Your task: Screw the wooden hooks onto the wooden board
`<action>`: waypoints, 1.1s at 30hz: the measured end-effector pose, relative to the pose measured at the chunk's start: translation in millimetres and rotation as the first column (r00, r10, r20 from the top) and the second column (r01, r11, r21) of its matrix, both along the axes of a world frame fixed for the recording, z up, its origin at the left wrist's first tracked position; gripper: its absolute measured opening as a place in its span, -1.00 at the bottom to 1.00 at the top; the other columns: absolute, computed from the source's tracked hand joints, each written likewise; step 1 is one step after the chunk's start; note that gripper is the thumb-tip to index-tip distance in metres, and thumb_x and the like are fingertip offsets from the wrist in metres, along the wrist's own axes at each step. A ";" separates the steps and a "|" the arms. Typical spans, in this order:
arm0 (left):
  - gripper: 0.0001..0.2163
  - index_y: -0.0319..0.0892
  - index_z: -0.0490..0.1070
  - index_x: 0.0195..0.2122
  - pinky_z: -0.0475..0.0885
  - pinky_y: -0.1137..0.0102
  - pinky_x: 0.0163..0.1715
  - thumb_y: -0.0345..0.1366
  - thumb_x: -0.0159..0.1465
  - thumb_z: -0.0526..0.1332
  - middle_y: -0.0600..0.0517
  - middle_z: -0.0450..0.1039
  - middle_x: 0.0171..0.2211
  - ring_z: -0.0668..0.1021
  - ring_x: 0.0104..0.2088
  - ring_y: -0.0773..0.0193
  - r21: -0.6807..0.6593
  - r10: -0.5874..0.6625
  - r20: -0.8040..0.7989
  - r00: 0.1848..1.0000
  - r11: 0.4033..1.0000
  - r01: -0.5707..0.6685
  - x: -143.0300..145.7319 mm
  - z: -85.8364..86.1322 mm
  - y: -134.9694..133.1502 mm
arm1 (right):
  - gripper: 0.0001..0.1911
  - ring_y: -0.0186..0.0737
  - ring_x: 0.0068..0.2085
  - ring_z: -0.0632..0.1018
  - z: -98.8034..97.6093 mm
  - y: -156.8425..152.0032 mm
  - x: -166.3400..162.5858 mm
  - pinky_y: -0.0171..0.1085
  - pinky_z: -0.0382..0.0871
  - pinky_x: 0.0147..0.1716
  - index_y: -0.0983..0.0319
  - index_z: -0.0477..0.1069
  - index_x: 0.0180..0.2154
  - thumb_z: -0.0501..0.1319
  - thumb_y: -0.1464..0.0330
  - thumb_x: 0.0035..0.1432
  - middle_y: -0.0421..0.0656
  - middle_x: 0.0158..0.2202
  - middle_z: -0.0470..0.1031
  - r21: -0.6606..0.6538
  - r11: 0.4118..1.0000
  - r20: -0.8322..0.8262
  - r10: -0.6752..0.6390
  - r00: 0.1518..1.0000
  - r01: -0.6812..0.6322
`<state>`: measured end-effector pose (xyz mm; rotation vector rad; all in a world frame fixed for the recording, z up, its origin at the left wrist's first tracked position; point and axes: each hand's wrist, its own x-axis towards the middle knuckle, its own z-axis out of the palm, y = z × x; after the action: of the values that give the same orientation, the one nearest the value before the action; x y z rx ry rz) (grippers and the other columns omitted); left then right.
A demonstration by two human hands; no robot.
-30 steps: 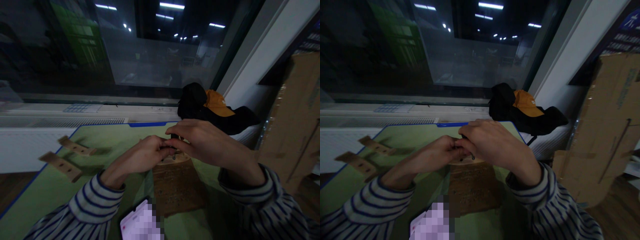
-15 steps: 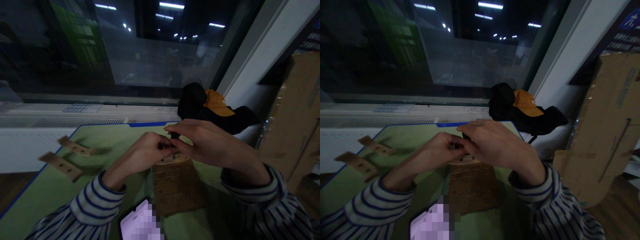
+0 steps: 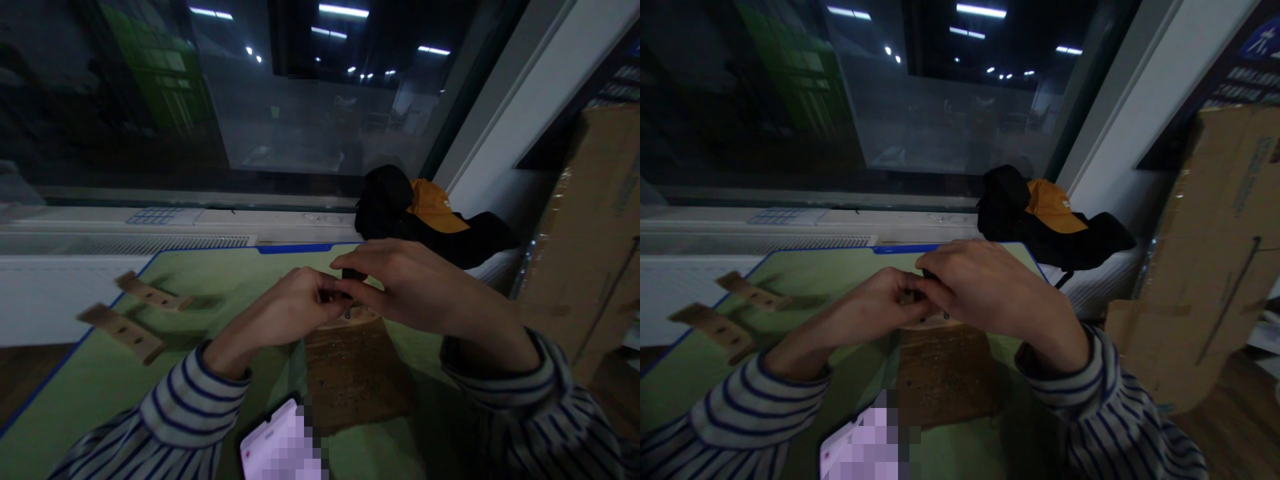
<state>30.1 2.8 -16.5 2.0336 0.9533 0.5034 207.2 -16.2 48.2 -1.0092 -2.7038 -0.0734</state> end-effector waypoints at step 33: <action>-0.74 -0.23 0.49 -0.36 0.28 0.48 -0.50 -0.12 0.13 0.20 0.06 0.45 -0.50 0.41 -0.50 0.35 -0.078 0.078 0.101 0.992 0.994 -0.070 -0.1 -4.9 2.2 | -0.75 -0.27 -0.28 0.49 3.0 -3.3 -0.9 -0.31 0.27 -0.31 0.27 0.41 -0.10 0.07 0.38 0.23 -0.14 -0.31 0.49 0.005 1.000 -0.050 0.024 0.998 -0.024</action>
<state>30.0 5.1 -21.5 1.8922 0.9726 0.5992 206.3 -19.5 51.2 -0.9642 -2.6684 -0.0490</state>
